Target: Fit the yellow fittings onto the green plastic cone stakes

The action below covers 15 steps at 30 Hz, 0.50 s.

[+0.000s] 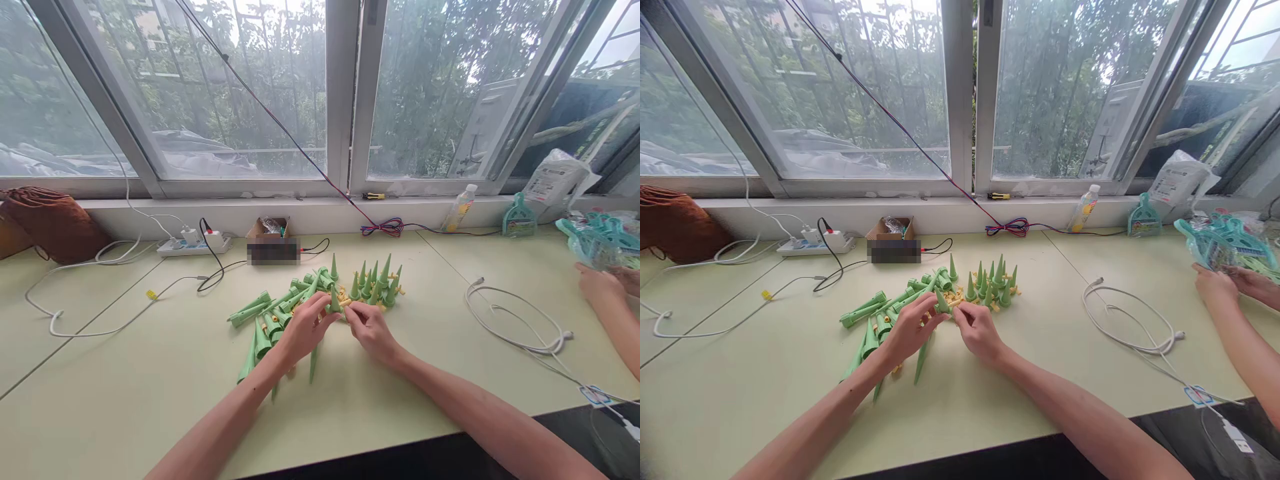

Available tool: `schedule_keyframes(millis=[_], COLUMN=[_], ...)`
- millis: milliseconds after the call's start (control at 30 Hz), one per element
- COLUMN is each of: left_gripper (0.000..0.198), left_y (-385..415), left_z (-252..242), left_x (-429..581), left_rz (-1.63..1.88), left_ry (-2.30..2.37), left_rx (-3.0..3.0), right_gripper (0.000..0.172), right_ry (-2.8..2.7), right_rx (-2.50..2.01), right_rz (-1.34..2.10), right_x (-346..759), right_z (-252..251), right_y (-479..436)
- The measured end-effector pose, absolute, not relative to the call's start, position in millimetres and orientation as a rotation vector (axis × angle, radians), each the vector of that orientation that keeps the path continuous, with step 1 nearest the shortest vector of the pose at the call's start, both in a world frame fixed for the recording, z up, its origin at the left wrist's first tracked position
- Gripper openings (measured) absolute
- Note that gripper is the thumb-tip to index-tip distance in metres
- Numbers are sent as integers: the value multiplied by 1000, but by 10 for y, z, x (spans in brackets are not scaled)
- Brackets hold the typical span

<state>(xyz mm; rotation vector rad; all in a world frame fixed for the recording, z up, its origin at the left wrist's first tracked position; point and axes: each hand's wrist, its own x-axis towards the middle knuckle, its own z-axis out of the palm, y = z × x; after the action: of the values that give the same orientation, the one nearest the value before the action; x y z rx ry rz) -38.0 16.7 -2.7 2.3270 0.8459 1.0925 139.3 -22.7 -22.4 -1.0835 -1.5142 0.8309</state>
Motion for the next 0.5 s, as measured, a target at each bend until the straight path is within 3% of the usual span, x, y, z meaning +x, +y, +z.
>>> schedule_keyframes(millis=[367,500], left_gripper=[6,12], left_y=[147,119], left_z=[-29,23], left_x=[-329,-304], left_rz=[1147,1162], left_ry=[916,913], left_rx=[2404,2298], right_gripper=[38,39], right_ry=[-1492,-1498], right_rx=[-1089,-1086], right_rz=[827,809], right_x=[1372,1376], right_z=[-283,-279], right_y=[-174,-171])
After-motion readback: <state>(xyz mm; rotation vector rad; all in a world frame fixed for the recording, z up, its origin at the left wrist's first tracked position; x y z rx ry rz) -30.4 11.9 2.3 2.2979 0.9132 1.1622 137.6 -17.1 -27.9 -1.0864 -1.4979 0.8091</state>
